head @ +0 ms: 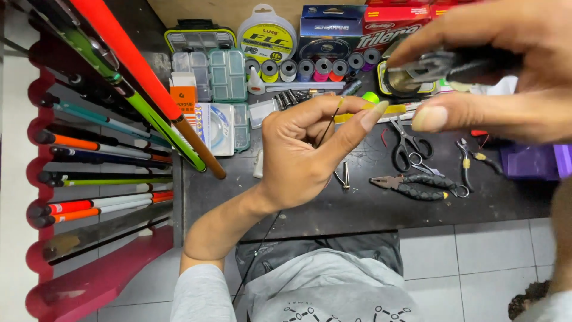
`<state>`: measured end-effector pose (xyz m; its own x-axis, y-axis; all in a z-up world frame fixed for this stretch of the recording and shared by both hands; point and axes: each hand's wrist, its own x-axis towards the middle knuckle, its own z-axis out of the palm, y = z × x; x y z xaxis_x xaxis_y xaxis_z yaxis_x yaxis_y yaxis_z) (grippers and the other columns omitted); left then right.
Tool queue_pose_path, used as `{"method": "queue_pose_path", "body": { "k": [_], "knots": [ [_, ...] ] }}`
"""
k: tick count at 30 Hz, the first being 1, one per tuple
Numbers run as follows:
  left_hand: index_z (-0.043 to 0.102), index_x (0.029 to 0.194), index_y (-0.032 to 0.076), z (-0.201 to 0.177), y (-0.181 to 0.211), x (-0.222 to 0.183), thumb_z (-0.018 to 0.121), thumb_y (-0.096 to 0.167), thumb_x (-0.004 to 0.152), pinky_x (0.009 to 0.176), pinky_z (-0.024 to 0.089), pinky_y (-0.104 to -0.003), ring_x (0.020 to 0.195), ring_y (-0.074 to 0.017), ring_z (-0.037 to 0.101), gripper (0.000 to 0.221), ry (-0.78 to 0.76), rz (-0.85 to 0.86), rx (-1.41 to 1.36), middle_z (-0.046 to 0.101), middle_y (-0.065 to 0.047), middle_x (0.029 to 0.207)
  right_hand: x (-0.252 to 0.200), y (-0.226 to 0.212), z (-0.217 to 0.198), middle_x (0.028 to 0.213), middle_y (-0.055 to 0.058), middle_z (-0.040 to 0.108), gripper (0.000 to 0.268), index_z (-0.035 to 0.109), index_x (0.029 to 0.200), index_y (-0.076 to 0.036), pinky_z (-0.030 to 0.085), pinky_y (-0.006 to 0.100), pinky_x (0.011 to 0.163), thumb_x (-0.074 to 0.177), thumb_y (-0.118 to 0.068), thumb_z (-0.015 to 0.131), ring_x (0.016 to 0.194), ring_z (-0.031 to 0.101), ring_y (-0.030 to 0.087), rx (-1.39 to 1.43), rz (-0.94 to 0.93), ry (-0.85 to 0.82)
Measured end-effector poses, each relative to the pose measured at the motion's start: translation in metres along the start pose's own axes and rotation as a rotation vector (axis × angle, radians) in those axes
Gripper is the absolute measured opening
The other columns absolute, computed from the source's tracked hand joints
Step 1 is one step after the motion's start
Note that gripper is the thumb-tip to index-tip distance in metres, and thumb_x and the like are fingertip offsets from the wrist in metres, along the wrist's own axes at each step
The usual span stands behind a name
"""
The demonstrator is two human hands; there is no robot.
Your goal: Repairing a fishing rod by wrapping thread around a guide or tip to secure it to the blank.
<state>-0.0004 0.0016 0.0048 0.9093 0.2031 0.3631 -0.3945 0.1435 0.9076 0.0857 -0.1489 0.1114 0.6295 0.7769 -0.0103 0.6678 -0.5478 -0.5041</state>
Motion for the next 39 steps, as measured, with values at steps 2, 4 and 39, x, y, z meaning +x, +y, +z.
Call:
{"method": "queue_pose_path", "body": {
  "k": [2, 4, 39],
  "knots": [
    [0.062, 0.089, 0.003, 0.0, 0.0, -0.001, 0.061, 0.012, 0.083, 0.045, 0.016, -0.018, 0.045, -0.0004, 0.021, 0.011, -0.007, 0.004, -0.007, 0.031, 0.008, 0.049, -0.005, 0.017, 0.009, 0.081, 0.004, 0.065, 0.045, 0.062, 0.103, -0.004, 0.04, 0.021, 0.057, 0.063, -0.025, 0.065, 0.065, 0.054, 0.009, 0.018, -0.022, -0.052],
    [0.061, 0.088, 0.002, 0.001, -0.001, 0.0, 0.061, 0.01, 0.083, 0.043, 0.014, -0.017, 0.043, 0.0006, 0.022, 0.01, -0.013, 0.011, -0.01, 0.036, 0.007, 0.049, -0.012, 0.03, 0.026, 0.08, 0.001, 0.067, 0.043, 0.063, 0.103, -0.006, 0.042, 0.019, 0.059, 0.065, -0.025, 0.065, 0.065, 0.055, 0.005, 0.037, -0.049, -0.102],
    [0.058, 0.097, 0.002, -0.01, 0.017, 0.007, 0.047, 0.01, 0.09, 0.049, 0.046, -0.017, 0.046, -0.0082, 0.054, 0.016, -0.231, 0.085, 0.35, 0.06, -0.005, 0.061, -0.076, 0.138, 0.196, 0.085, 0.015, 0.058, 0.034, 0.062, 0.095, 0.0, 0.04, 0.039, 0.076, 0.086, -0.032, 0.061, 0.084, 0.054, 0.032, -0.253, 0.433, 0.458]
  ]
}}
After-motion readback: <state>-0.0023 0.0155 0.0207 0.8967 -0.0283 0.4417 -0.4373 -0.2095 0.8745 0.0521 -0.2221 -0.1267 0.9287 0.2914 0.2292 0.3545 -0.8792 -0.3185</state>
